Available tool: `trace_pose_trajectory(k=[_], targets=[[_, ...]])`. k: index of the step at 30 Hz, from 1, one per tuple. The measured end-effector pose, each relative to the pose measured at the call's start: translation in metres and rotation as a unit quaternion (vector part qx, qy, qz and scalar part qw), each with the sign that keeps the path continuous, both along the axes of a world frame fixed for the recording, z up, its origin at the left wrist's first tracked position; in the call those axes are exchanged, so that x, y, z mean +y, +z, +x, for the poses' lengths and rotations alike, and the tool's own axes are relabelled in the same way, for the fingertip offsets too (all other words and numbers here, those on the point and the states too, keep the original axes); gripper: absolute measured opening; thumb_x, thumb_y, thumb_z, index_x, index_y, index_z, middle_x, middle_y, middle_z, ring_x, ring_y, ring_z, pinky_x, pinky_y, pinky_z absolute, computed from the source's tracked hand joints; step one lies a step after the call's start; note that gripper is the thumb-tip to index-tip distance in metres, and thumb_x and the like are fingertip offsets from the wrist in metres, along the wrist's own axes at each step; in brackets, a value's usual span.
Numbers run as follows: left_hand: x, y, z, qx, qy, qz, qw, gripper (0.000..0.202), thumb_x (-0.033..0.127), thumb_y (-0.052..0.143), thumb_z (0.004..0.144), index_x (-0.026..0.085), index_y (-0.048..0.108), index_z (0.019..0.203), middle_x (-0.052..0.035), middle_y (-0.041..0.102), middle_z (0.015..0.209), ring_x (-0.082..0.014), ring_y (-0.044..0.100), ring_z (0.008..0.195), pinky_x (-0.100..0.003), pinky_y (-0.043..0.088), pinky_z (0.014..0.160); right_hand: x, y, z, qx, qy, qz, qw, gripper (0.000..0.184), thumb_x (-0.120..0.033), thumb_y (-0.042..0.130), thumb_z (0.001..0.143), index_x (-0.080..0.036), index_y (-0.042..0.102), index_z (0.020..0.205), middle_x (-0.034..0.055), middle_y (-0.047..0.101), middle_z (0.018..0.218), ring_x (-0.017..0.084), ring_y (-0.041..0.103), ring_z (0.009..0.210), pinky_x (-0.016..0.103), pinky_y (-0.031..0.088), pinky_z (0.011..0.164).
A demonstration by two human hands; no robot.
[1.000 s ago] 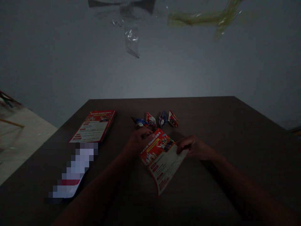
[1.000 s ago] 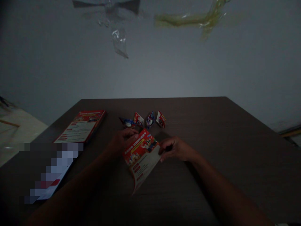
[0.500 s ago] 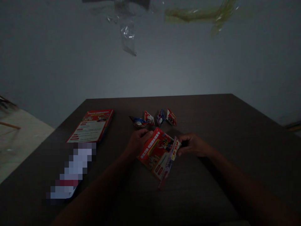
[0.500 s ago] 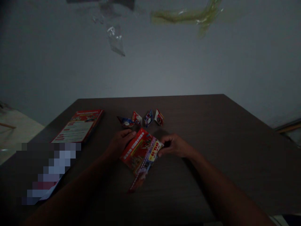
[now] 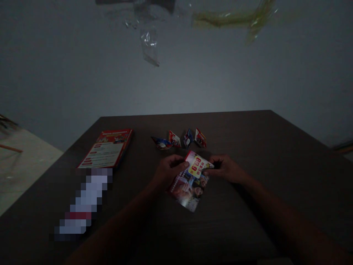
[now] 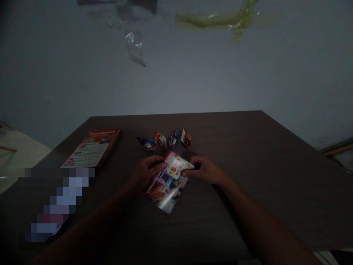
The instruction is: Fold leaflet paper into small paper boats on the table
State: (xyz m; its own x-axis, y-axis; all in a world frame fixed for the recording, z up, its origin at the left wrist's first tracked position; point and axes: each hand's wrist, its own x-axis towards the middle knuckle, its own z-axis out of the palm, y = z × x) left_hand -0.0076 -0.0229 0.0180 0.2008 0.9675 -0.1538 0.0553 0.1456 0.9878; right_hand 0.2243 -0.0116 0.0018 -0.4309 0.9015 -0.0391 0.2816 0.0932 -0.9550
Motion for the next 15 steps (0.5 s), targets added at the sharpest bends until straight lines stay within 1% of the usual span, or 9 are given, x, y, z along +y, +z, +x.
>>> trace_pose_trajectory(k=[2,5,6,7,9,10,11,13,15], targets=[[-0.001,-0.002,0.002,0.024,0.003,-0.003,1.0,0.029,0.039,0.071,0.065,0.014,0.066,0.08,-0.0031,0.068,0.074,-0.0136,0.06,0.062,-0.022,0.045,0.056,-0.001,0.001,-0.002,0.012,-0.02,-0.001,1.0,0.031,-0.038,0.076,0.063,-0.017,0.053,0.064,-0.0036,0.055,0.06,0.011,0.05,0.056,0.023,0.039,0.051],[-0.002,-0.003,0.005,0.028,0.037,-0.018,0.999,0.029,0.039,0.071,0.066,0.013,0.068,0.077,-0.0041,0.069,0.072,-0.0146,0.061,0.059,-0.023,0.047,0.053,-0.003,0.005,-0.01,0.056,-0.096,0.028,0.993,0.034,-0.032,0.08,0.058,-0.019,0.05,0.067,-0.0048,0.054,0.062,0.011,0.051,0.058,0.023,0.04,0.051],[-0.003,-0.003,0.006,0.014,0.055,-0.023,0.998,0.029,0.04,0.071,0.066,0.013,0.068,0.077,-0.0041,0.069,0.072,-0.0148,0.061,0.059,-0.024,0.048,0.053,-0.004,0.007,-0.013,0.088,-0.124,0.035,0.988,0.034,-0.03,0.08,0.058,-0.02,0.051,0.072,-0.0046,0.055,0.066,0.011,0.053,0.061,0.024,0.042,0.054],[-0.003,-0.002,0.007,-0.003,0.074,-0.027,0.997,0.03,0.04,0.071,0.066,0.013,0.068,0.078,-0.004,0.07,0.072,-0.015,0.062,0.058,-0.024,0.049,0.053,-0.005,0.009,-0.017,0.12,-0.142,0.029,0.982,0.037,-0.029,0.08,0.058,-0.021,0.054,0.083,-0.0038,0.058,0.072,0.012,0.055,0.065,0.025,0.044,0.058],[-0.003,-0.002,0.009,-0.04,0.1,-0.032,0.994,0.031,0.04,0.071,0.066,0.014,0.068,0.082,-0.0038,0.07,0.073,-0.0158,0.063,0.06,-0.025,0.051,0.054,-0.007,0.011,-0.025,0.198,-0.153,-0.009,0.968,0.052,-0.026,0.08,0.059,-0.024,0.052,0.102,-0.0021,0.062,0.081,0.014,0.059,0.073,0.03,0.048,0.068],[-0.004,-0.002,0.011,-0.056,0.107,-0.032,0.992,0.032,0.04,0.071,0.066,0.014,0.068,0.084,-0.0039,0.07,0.074,-0.0162,0.064,0.062,-0.026,0.052,0.055,-0.008,0.011,-0.028,0.23,-0.142,-0.042,0.962,0.055,-0.025,0.079,0.061,-0.024,0.052,0.108,-0.0009,0.064,0.086,0.016,0.06,0.077,0.032,0.048,0.072],[-0.004,-0.003,0.012,-0.068,0.113,-0.03,0.991,0.032,0.04,0.071,0.066,0.014,0.068,0.085,-0.0039,0.071,0.075,-0.0165,0.064,0.063,-0.026,0.052,0.056,-0.009,0.011,-0.032,0.263,-0.128,-0.077,0.953,0.055,-0.024,0.079,0.061,-0.025,0.052,0.109,-0.0002,0.065,0.089,0.016,0.062,0.08,0.033,0.048,0.075],[-0.005,-0.006,0.016,-0.081,0.12,-0.024,0.989,0.031,0.04,0.071,0.067,0.015,0.068,0.085,-0.0039,0.071,0.076,-0.0164,0.065,0.065,-0.026,0.053,0.058,-0.011,0.011,-0.039,0.328,-0.102,-0.124,0.931,0.047,-0.023,0.079,0.061,-0.023,0.057,0.103,0.0016,0.067,0.094,0.017,0.063,0.083,0.034,0.048,0.08],[-0.006,-0.009,0.02,-0.092,0.123,-0.023,0.988,0.03,0.04,0.07,0.068,0.015,0.068,0.084,-0.0034,0.07,0.075,-0.016,0.064,0.064,-0.026,0.053,0.058,-0.013,0.011,-0.043,0.34,-0.097,-0.176,0.919,0.04,-0.022,0.079,0.06,-0.02,0.062,0.096,0.003,0.069,0.091,0.018,0.064,0.082,0.034,0.048,0.079]])
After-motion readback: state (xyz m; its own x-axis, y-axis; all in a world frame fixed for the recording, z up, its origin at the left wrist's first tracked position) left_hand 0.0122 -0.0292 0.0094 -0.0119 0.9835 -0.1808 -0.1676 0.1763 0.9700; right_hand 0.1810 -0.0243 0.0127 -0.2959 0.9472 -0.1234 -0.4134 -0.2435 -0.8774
